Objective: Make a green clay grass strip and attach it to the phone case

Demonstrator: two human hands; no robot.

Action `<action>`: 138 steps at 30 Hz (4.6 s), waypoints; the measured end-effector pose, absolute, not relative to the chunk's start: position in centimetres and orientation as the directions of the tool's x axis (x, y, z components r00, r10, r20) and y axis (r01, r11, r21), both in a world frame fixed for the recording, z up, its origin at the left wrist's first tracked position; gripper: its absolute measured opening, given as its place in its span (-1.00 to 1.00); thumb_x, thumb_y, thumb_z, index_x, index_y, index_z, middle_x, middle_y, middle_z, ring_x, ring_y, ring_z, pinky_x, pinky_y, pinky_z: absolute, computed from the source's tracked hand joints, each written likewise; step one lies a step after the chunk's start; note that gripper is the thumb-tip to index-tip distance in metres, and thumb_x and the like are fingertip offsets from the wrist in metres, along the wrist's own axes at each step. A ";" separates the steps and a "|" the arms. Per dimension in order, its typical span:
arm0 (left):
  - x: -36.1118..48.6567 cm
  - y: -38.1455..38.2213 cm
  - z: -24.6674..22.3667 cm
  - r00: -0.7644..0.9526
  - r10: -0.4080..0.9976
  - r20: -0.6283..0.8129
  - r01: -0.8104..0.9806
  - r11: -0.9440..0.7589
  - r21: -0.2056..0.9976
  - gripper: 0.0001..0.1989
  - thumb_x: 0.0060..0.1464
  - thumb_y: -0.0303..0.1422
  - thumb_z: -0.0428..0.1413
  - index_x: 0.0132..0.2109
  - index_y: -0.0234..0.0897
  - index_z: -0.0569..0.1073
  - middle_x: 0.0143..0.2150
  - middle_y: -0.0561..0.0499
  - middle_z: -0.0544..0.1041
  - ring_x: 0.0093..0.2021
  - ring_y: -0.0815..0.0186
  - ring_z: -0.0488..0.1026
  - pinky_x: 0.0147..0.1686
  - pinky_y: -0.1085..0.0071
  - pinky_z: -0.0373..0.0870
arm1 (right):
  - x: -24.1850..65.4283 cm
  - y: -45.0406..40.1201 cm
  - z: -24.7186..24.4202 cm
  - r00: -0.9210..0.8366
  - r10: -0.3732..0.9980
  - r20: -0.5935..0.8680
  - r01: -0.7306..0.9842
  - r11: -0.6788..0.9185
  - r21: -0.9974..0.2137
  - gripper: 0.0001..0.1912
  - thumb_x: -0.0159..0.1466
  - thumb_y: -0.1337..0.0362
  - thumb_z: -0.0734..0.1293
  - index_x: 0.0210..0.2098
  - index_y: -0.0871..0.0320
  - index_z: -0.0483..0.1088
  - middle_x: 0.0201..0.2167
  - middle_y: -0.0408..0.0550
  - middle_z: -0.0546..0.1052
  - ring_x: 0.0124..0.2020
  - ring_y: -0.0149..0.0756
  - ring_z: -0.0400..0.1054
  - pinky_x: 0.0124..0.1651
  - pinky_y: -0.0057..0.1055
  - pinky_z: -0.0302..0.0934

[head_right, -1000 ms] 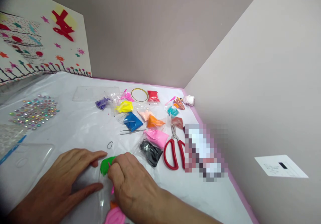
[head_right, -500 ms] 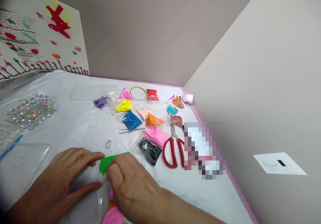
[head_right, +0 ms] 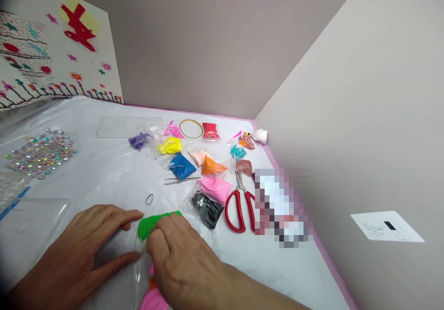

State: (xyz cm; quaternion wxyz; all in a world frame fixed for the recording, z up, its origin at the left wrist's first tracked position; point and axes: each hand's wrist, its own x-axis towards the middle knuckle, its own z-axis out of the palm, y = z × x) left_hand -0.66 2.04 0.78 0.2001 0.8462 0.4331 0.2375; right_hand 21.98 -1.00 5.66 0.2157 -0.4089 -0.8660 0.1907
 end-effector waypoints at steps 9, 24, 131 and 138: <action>-0.6 1.9 0.9 0.492 0.848 0.198 0.651 -0.510 0.562 -0.53 0.12 0.01 0.21 0.11 0.04 0.34 -0.06 0.07 0.49 -0.03 0.07 0.40 -0.06 0.10 0.32 | 22.2 -1.3 6.0 -0.591 0.794 0.140 0.631 0.563 -0.534 -0.80 0.28 0.57 0.13 -0.25 0.18 0.24 -0.32 -0.09 0.30 -0.37 -0.34 0.14 -0.36 -0.47 0.14; -0.8 1.6 0.7 0.451 0.864 0.224 0.678 -0.495 0.544 -0.54 0.16 0.03 0.15 0.10 -0.07 0.32 -0.09 0.02 0.48 -0.06 0.09 0.42 -0.07 0.13 0.37 | 22.4 -1.8 6.0 -0.606 0.788 0.113 0.631 0.562 -0.535 -0.71 0.15 0.59 0.16 -0.20 0.14 0.16 -0.28 -0.10 0.27 -0.34 -0.34 0.11 -0.32 -0.47 0.13; 1.0 1.3 1.5 0.688 0.534 0.491 0.294 -0.824 0.483 -0.62 0.46 -0.36 -0.18 -0.18 -0.17 0.53 -0.22 0.13 0.60 -0.18 0.27 0.32 0.08 0.29 0.07 | 22.8 -0.3 7.0 -0.606 0.759 0.237 0.638 0.642 -0.424 -0.69 0.29 0.66 0.09 -0.15 0.30 0.35 -0.29 0.06 0.45 -0.24 -0.23 0.31 -0.19 -0.38 0.34; 1.1 1.4 1.5 0.683 0.547 0.484 0.304 -0.815 0.493 -0.63 0.45 -0.32 -0.17 -0.16 -0.14 0.53 -0.21 0.15 0.60 -0.19 0.29 0.34 0.08 0.32 0.08 | 23.0 -0.4 7.2 -0.636 0.747 0.193 0.628 0.646 -0.434 -0.75 0.34 0.62 0.11 -0.14 0.30 0.34 -0.27 0.04 0.43 -0.25 -0.24 0.28 -0.21 -0.40 0.32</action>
